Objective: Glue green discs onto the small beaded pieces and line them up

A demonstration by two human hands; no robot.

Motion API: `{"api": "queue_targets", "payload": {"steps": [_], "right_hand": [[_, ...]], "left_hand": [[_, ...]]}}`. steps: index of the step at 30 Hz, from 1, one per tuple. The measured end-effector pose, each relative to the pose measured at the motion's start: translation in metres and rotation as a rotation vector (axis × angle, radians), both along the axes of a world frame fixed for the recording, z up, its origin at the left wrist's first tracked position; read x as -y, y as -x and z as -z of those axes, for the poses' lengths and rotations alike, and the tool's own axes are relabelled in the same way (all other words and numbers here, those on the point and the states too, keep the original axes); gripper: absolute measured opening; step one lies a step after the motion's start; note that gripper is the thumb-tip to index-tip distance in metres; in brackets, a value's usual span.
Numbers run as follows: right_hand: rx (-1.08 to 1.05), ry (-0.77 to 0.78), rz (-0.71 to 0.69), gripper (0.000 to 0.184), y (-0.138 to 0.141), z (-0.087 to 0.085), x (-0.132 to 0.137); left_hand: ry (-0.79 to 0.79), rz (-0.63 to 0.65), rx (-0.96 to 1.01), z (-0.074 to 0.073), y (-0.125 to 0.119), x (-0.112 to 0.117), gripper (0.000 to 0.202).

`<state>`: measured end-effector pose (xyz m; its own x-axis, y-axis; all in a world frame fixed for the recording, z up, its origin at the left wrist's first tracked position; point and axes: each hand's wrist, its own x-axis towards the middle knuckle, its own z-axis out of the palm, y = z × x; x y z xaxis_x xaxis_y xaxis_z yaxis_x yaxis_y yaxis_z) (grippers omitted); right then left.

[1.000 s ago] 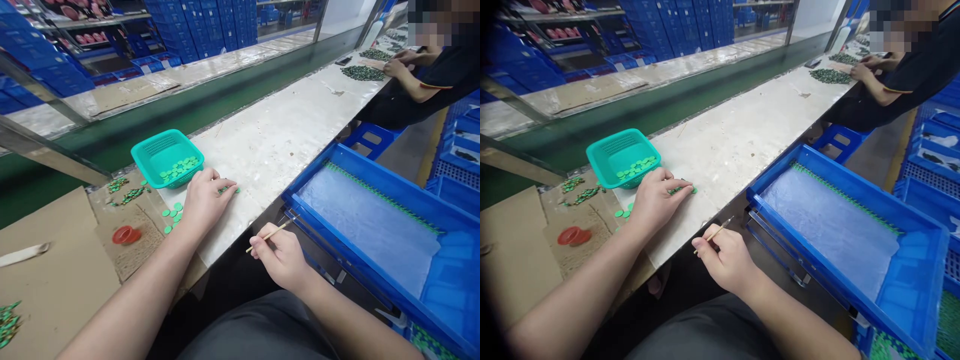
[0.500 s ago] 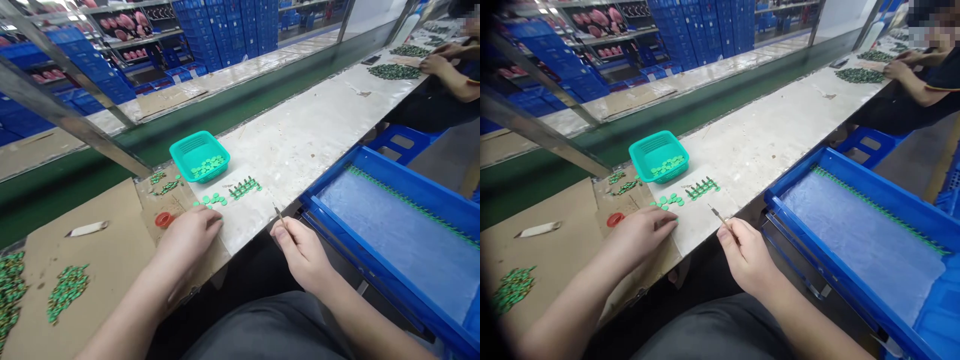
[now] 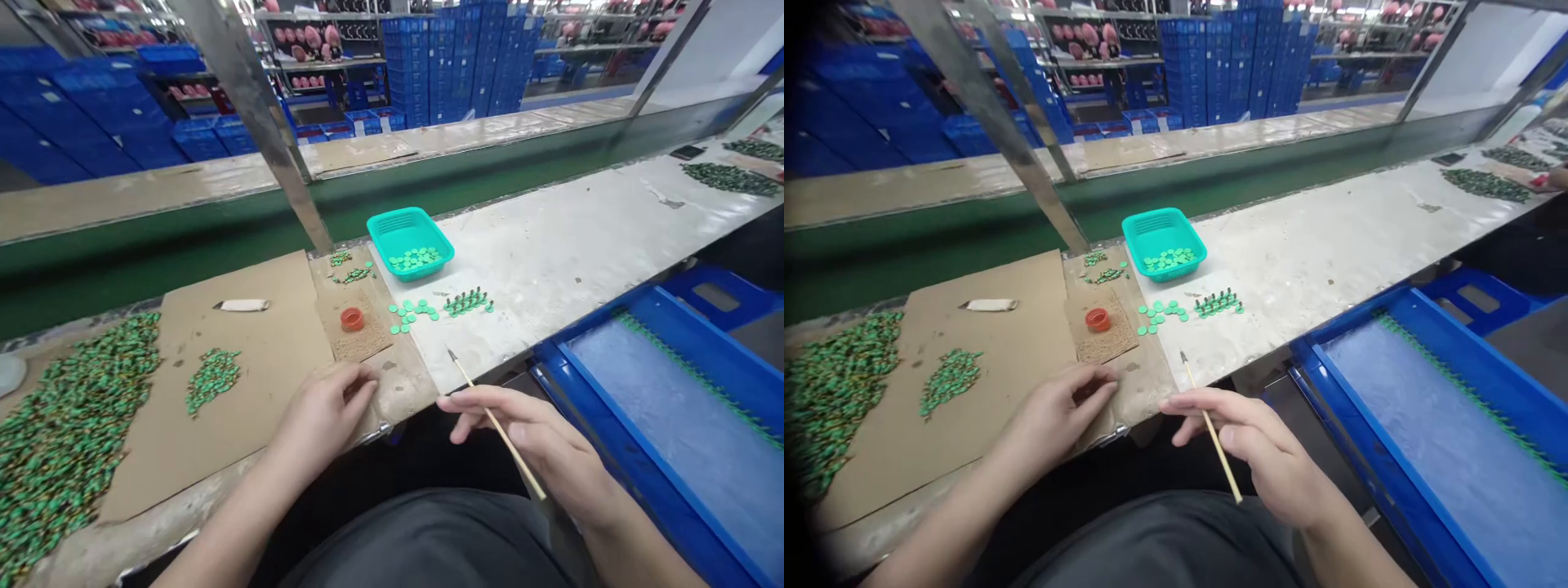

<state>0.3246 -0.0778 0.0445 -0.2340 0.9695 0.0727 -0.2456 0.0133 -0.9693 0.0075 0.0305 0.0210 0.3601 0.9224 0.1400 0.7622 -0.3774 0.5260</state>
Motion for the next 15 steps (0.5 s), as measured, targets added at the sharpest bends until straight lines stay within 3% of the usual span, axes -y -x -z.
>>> {"api": "queue_targets", "payload": {"steps": [2,3,6,8,11,15], "right_hand": [[-0.075,0.037,-0.11,0.043,0.01,-0.009,-0.009],[-0.077,0.03,-0.08,0.037,0.015,-0.013,-0.015],[0.043,-0.091,0.195,0.014,0.034,-0.014,-0.036],[0.16,-0.151,0.323,0.031,0.044,-0.009,-0.053],[0.246,-0.16,0.351,0.044,0.057,-0.001,-0.079],[0.257,-0.16,0.356,0.015,0.077,0.002,-0.118]], "left_hand": [[-0.081,0.003,0.029,0.008,0.01,0.004,0.029],[-0.115,0.005,0.042,0.011,0.013,0.007,0.029],[-0.229,0.037,0.067,0.015,0.02,0.019,0.024],[-0.373,0.1,0.018,0.016,0.022,0.029,0.018],[-0.533,0.193,-0.07,0.017,0.024,0.04,0.022],[-0.538,0.22,-0.077,0.023,0.024,0.042,0.025]]}}
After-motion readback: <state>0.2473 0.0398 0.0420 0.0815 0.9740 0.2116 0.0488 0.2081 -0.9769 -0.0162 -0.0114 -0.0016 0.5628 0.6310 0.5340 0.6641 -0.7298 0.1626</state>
